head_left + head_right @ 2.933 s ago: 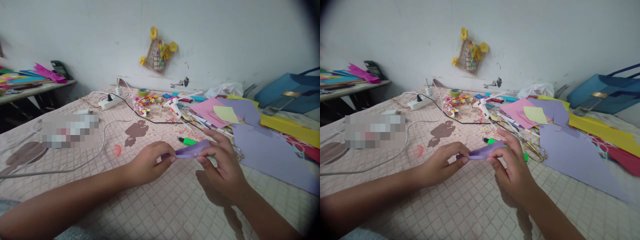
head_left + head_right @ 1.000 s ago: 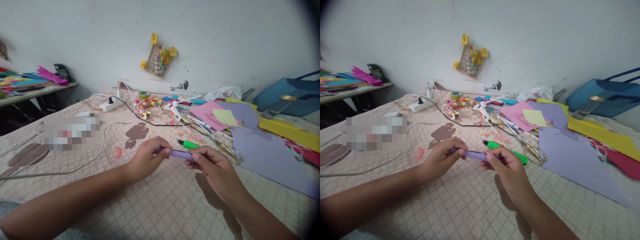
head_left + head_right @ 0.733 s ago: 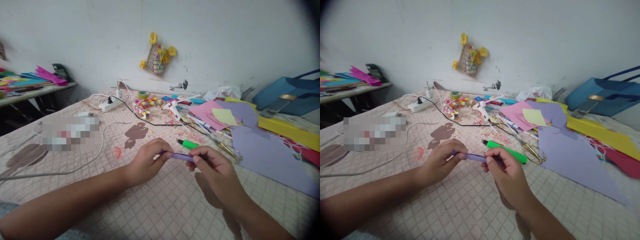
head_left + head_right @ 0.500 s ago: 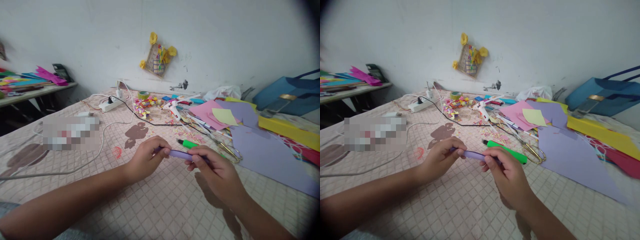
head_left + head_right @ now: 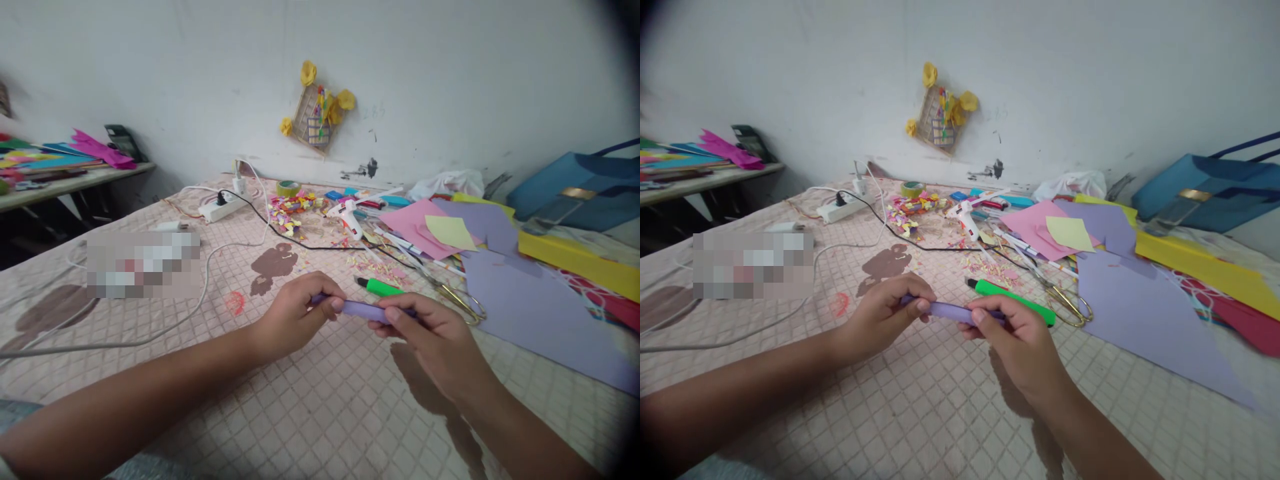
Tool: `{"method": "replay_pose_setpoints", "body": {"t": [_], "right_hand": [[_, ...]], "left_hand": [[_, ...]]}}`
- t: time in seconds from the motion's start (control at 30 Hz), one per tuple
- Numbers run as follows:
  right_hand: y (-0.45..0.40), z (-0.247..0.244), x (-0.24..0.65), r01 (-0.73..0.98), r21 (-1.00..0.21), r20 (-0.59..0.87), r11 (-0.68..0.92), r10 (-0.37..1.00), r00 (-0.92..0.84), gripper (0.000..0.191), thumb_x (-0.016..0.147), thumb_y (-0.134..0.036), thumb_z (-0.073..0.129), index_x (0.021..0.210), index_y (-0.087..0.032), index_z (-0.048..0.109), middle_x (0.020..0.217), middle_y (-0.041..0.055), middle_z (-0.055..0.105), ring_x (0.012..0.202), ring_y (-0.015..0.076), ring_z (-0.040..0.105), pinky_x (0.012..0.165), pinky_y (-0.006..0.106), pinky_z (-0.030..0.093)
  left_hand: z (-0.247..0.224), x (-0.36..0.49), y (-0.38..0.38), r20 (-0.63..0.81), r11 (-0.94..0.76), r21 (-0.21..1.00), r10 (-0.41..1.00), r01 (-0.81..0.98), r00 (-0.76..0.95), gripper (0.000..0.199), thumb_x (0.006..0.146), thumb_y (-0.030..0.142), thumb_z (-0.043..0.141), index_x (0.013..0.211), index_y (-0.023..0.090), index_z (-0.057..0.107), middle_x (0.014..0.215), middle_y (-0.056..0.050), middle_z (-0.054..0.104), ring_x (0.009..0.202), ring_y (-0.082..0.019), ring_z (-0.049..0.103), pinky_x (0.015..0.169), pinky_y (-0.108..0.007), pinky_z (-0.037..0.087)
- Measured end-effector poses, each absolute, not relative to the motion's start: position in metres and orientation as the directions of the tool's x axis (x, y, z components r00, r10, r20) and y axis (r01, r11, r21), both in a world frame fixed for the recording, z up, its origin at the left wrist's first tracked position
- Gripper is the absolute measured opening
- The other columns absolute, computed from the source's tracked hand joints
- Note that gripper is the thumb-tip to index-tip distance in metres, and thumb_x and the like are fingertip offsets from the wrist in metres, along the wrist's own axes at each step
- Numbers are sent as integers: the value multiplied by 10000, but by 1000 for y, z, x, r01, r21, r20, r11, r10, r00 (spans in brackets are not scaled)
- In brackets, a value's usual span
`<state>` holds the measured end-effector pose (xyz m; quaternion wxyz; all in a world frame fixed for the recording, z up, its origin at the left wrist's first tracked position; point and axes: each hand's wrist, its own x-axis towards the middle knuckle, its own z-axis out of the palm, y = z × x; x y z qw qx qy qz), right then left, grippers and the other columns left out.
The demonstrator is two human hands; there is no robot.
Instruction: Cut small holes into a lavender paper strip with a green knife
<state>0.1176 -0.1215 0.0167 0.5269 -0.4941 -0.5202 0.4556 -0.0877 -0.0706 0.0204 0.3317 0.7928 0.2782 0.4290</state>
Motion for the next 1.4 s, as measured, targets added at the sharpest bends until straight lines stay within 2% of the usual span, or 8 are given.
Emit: {"method": "replay_pose_setpoints", "body": {"t": [0.2, 0.27, 0.4, 0.67, 0.8, 0.97, 1.13, 1.4], "right_hand": [[-119, 14, 118, -57, -997, 44, 49, 996, 78, 127, 754, -315, 716, 813, -205, 693, 740, 9, 710, 649, 141, 684, 643, 271, 588], [-119, 15, 119, -38, -998, 45, 48, 996, 77, 130, 769, -321, 702, 820, -202, 692, 724, 12, 706, 652, 140, 677, 648, 273, 584], [-119, 17, 120, -16, -999, 36, 37, 997, 72, 150, 763, -338, 702, 803, -194, 689, 705, 19, 693, 619, 144, 665, 643, 300, 595], [-116, 18, 121, -102, -993, -56, -52, 998, 40, 150, 736, -348, 731, 785, -208, 709, 694, 6, 712, 612, 120, 676, 627, 229, 588], [-117, 19, 121, -100, -993, -63, -58, 997, 43, 174, 736, -371, 731, 784, -205, 713, 676, 12, 716, 578, 110, 669, 591, 211, 583], [-120, 21, 120, -79, -997, -2, 0, 1000, 25, 184, 766, -376, 703, 860, -217, 707, 716, 20, 727, 616, 131, 689, 612, 245, 592], [-121, 23, 121, -53, -999, -7, -7, 1000, 8, 204, 740, -352, 729, 894, -222, 705, 734, 32, 750, 650, 143, 709, 635, 245, 593], [-120, 18, 119, -18, -997, 75, 76, 996, 57, 135, 745, -308, 727, 857, -233, 736, 762, 15, 750, 669, 152, 720, 652, 253, 609]], "left_hand": [[14, -88, -68, 384, -481, 875, 752, 48, 536, 183, 886, 308, 513, 901, 138, 580, 719, -35, 630, 579, -107, 611, 553, -217, 493], [14, -90, -67, 396, -544, 832, 722, 111, 568, 191, 851, 312, 577, 933, 142, 601, 803, -62, 669, 659, -126, 637, 613, -233, 505], [18, -96, -64, 462, -733, 642, 605, 226, 649, 212, 807, 296, 638, 980, 173, 628, 942, -68, 693, 830, -155, 644, 750, -257, 496], [17, -97, -62, 527, -810, 531, 546, 250, 651, 181, 843, 288, 592, 967, 168, 644, 889, -70, 705, 778, -147, 651, 712, -229, 493], [19, -95, -64, 459, -707, 665, 641, 241, 616, 170, 810, 274, 629, 915, 143, 657, 754, -60, 704, 671, -134, 647, 625, -214, 483], [18, -89, -68, 161, -272, 955, 807, 116, 567, 177, 788, 271, 629, 880, 120, 619, 607, -27, 659, 530, -110, 614, 521, -206, 489], [18, -86, -68, 5, -29, 999, 834, 36, 552, 180, 749, 250, 668, 837, 113, 592, 579, -14, 653, 503, -88, 601, 512, -189, 494], [18, -87, -67, 38, -51, 999, 830, 8, 556, 190, 739, 241, 681, 842, 101, 605, 580, -17, 661, 502, -85, 599, 512, -186, 494]]}}
